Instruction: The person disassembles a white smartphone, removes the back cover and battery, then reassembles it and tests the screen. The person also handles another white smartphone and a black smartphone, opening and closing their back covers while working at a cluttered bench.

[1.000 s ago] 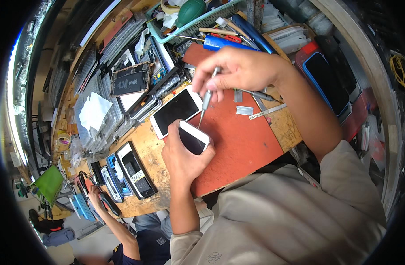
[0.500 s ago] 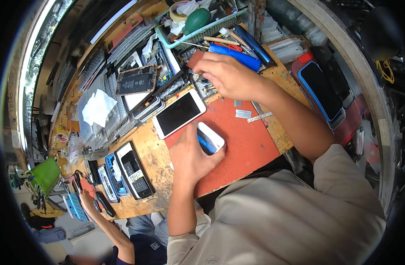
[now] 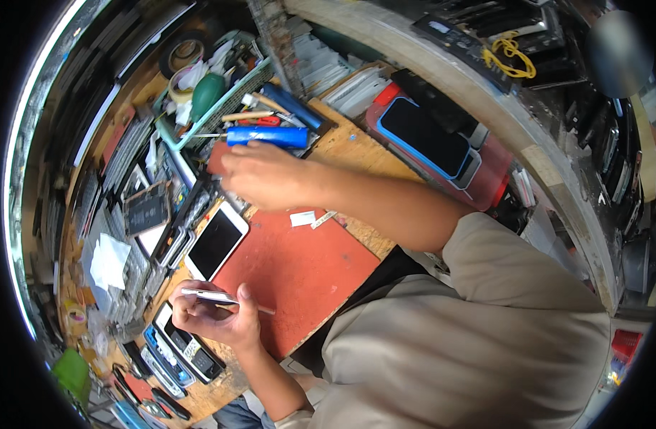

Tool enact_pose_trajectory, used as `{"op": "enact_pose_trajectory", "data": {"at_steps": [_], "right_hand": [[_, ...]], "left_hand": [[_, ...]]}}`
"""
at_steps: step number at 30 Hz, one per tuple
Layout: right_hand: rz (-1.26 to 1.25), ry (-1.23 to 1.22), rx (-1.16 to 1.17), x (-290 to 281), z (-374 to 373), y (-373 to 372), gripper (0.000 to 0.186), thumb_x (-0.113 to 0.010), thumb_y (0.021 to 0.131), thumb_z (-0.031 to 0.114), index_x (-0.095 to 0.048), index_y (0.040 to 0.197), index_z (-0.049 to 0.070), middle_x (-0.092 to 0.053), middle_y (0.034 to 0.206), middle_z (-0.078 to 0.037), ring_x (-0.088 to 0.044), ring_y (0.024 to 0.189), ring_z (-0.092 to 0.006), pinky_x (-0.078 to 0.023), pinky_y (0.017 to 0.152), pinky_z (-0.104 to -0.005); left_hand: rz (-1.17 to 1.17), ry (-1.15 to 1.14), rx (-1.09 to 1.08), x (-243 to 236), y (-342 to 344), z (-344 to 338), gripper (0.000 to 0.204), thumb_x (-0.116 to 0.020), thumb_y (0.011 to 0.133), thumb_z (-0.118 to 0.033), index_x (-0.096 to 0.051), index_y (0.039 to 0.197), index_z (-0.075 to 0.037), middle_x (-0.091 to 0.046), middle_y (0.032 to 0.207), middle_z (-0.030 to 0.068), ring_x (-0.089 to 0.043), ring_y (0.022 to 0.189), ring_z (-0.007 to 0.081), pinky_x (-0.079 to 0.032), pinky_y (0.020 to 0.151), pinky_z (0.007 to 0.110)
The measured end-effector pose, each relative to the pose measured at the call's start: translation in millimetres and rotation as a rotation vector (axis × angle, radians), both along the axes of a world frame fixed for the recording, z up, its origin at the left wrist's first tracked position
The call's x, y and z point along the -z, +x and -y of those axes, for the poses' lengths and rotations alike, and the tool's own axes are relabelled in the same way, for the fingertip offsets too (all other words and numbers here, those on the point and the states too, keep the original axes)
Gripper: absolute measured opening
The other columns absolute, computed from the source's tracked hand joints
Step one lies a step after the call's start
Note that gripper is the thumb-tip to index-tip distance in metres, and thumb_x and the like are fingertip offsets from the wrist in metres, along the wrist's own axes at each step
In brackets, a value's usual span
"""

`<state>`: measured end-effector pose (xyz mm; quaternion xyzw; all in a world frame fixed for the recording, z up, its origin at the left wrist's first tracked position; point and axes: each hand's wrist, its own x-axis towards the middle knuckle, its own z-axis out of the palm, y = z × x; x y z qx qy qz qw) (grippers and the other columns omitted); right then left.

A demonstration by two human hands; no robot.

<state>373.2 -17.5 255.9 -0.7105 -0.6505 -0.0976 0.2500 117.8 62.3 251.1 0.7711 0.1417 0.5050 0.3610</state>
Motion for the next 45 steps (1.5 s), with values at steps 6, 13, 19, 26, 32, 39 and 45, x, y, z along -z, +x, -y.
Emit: {"op": "enact_pose_trajectory", "data": {"at_steps": [6, 13, 19, 26, 32, 39, 45], "right_hand": [[-0.166, 0.241, 0.004, -13.2, -0.6, 16.6, 0.011, -0.074, 0.093, 0.015, -0.077, 0.095, 0.005, -0.068, 0.096, -0.013, -0.068, 0.096, -0.0353, -0.054, 0.088, -0.0472], [-0.318, 0.439, 0.122, -31.0, 5.6, 43.3, 0.009, -0.074, 0.092, 0.012, -0.077, 0.092, 0.003, -0.071, 0.091, -0.013, -0.071, 0.083, -0.034, -0.058, 0.075, -0.0424], [-0.417, 0.432, 0.136, -57.1, 52.3, 32.3, 0.01, -0.073, 0.097, 0.009, -0.077, 0.102, 0.0, -0.068, 0.089, -0.009, -0.065, 0.075, -0.017, -0.052, 0.068, -0.0327], [-0.201, -0.329, 0.096, -32.3, 159.0, -12.9, 0.011, -0.072, 0.095, 0.01, -0.066, 0.101, 0.003, -0.066, 0.1, -0.014, -0.065, 0.094, -0.0404, -0.052, 0.084, -0.0483], [-0.848, -0.104, 0.2, -30.8, 152.5, -52.6, 0.012, -0.069, 0.098, 0.002, -0.058, 0.103, 0.003, -0.066, 0.094, -0.011, -0.071, 0.083, -0.0264, -0.055, 0.073, -0.0407], [-0.61, -0.141, -0.206, -27.0, 103.9, -92.7, 0.008, -0.068, 0.099, -0.004, -0.062, 0.101, 0.0, -0.07, 0.095, -0.011, -0.072, 0.086, -0.0189, -0.058, 0.072, -0.0306], [-0.724, 0.32, -0.345, -73.0, 66.4, -109.5, 0.016, -0.079, 0.087, -0.006, -0.068, 0.097, 0.0, -0.071, 0.099, -0.014, -0.072, 0.09, -0.028, -0.057, 0.077, -0.0367]], "left_hand": [[0.096, 0.181, -0.121, -1.1, -3.7, -4.6, 0.072, -0.095, 0.082, -0.021, -0.041, 0.129, -0.014, -0.046, 0.13, 0.0167, -0.059, 0.099, 0.0268, -0.055, 0.085, 0.04], [0.043, 0.432, -0.215, -15.8, -2.3, 0.2, 0.055, -0.093, 0.082, -0.011, -0.052, 0.119, -0.01, -0.046, 0.131, 0.016, -0.063, 0.106, 0.031, -0.058, 0.086, 0.042], [0.079, 0.45, -0.211, -18.2, -0.9, 1.9, 0.052, -0.092, 0.08, -0.01, -0.053, 0.115, -0.008, -0.049, 0.125, 0.0165, -0.064, 0.11, 0.0332, -0.066, 0.072, 0.033], [0.011, 0.426, -0.194, -29.2, 0.2, 3.8, 0.063, -0.094, 0.072, -0.009, -0.052, 0.118, -0.009, -0.059, 0.105, 0.0138, -0.058, 0.094, 0.0308, -0.049, 0.084, 0.046], [-0.041, 0.32, -0.167, -34.7, 1.8, 3.3, 0.057, -0.096, 0.069, -0.01, -0.051, 0.104, -0.007, -0.054, 0.091, 0.0112, -0.054, 0.08, 0.0281, -0.047, 0.071, 0.042], [0.024, 0.27, -0.174, -34.4, -2.3, 11.4, 0.059, -0.097, 0.067, -0.01, -0.051, 0.104, -0.008, -0.06, 0.096, 0.0128, -0.059, 0.085, 0.0301, -0.05, 0.076, 0.043], [0.03, 0.245, -0.197, -31.7, -4.7, 15.8, 0.059, -0.097, 0.067, -0.011, -0.052, 0.106, -0.009, -0.064, 0.102, 0.0156, -0.063, 0.093, 0.0341, -0.052, 0.084, 0.045]]}}
